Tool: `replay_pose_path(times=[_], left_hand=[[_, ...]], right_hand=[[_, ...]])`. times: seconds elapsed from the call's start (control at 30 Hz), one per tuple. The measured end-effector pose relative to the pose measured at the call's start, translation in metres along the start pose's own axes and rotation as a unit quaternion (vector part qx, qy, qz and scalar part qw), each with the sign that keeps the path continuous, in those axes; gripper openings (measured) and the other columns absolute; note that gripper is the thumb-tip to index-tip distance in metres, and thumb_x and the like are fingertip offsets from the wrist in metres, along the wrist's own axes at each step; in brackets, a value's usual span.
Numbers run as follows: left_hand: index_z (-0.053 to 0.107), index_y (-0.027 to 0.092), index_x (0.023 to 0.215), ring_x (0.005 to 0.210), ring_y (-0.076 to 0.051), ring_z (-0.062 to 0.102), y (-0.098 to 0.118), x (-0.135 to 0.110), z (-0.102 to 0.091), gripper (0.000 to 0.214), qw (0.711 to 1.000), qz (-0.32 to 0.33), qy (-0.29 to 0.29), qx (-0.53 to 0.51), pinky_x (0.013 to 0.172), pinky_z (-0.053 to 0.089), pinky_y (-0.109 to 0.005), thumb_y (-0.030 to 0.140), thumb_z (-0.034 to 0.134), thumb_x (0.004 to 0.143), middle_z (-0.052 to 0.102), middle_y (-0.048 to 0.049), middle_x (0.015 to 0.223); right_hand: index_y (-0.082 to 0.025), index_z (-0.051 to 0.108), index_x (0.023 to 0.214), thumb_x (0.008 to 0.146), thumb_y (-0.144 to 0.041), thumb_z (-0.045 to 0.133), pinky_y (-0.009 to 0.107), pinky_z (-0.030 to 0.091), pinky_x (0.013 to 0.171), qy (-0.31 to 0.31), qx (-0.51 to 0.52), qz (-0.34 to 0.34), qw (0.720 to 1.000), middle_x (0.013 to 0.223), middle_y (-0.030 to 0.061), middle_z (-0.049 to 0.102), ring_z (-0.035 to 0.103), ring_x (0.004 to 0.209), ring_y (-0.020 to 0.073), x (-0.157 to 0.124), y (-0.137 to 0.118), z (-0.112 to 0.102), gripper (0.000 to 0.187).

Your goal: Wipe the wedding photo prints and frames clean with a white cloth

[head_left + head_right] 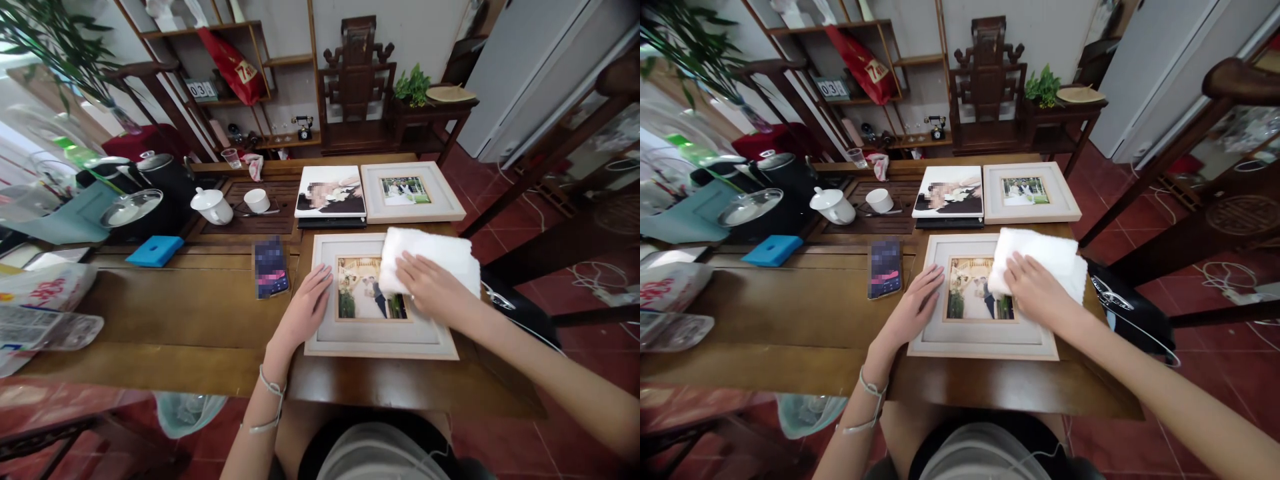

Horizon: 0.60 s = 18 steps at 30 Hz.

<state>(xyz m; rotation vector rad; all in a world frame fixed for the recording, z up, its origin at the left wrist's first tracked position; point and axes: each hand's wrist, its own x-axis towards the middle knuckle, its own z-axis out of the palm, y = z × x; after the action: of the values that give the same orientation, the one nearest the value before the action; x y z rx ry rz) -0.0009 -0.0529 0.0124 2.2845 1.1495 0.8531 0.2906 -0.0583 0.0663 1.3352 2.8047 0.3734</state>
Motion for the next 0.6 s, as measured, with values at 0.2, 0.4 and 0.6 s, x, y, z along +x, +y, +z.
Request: replay_pose_path(times=[0.2, 0.4, 0.6], left_hand=[[0.051, 0.019, 0.137, 0.145, -0.024, 0.031, 0.004, 0.0, -0.002, 0.041, 1.0, -0.014, -0.012, 0.008, 0.118, 0.031, -0.051, 0.017, 0.041, 0.098, 0.047, -0.011, 0.148], [0.051, 0.018, 0.138, 0.145, -0.024, 0.03, 0.003, 0.001, -0.003, 0.04, 1.0, -0.013, -0.018, 0.019, 0.119, 0.031, -0.051, 0.017, 0.041, 0.098, 0.046, -0.0116, 0.148], [0.049, 0.019, 0.139, 0.145, -0.025, 0.03, 0.001, 0.0, -0.003, 0.041, 1.0, 0.001, -0.013, 0.014, 0.118, 0.031, -0.052, 0.017, 0.04, 0.099, 0.046, -0.0118, 0.148]], right_hand=[[-0.006, 0.06, 0.12, 0.056, -0.005, 0.049, 0.04, 0.054, 0.092, 0.026, 0.089, -0.063, 0.994, 0.127, 0.0189, 0.064, 0.06, 0.117, 0.0295, -0.067, -0.062, -0.024, 0.065], [-0.005, 0.06, 0.12, 0.062, -0.003, 0.05, 0.045, 0.048, 0.101, 0.046, 0.108, -0.017, 0.993, 0.13, 0.0196, 0.062, 0.057, 0.122, 0.0291, -0.031, -0.029, -0.003, 0.059], [-0.005, 0.059, 0.124, 0.074, -0.005, 0.05, 0.049, 0.032, 0.112, 0.018, 0.119, 0.088, 0.989, 0.136, 0.0202, 0.057, 0.043, 0.135, 0.0312, 0.061, 0.006, 0.006, 0.051]])
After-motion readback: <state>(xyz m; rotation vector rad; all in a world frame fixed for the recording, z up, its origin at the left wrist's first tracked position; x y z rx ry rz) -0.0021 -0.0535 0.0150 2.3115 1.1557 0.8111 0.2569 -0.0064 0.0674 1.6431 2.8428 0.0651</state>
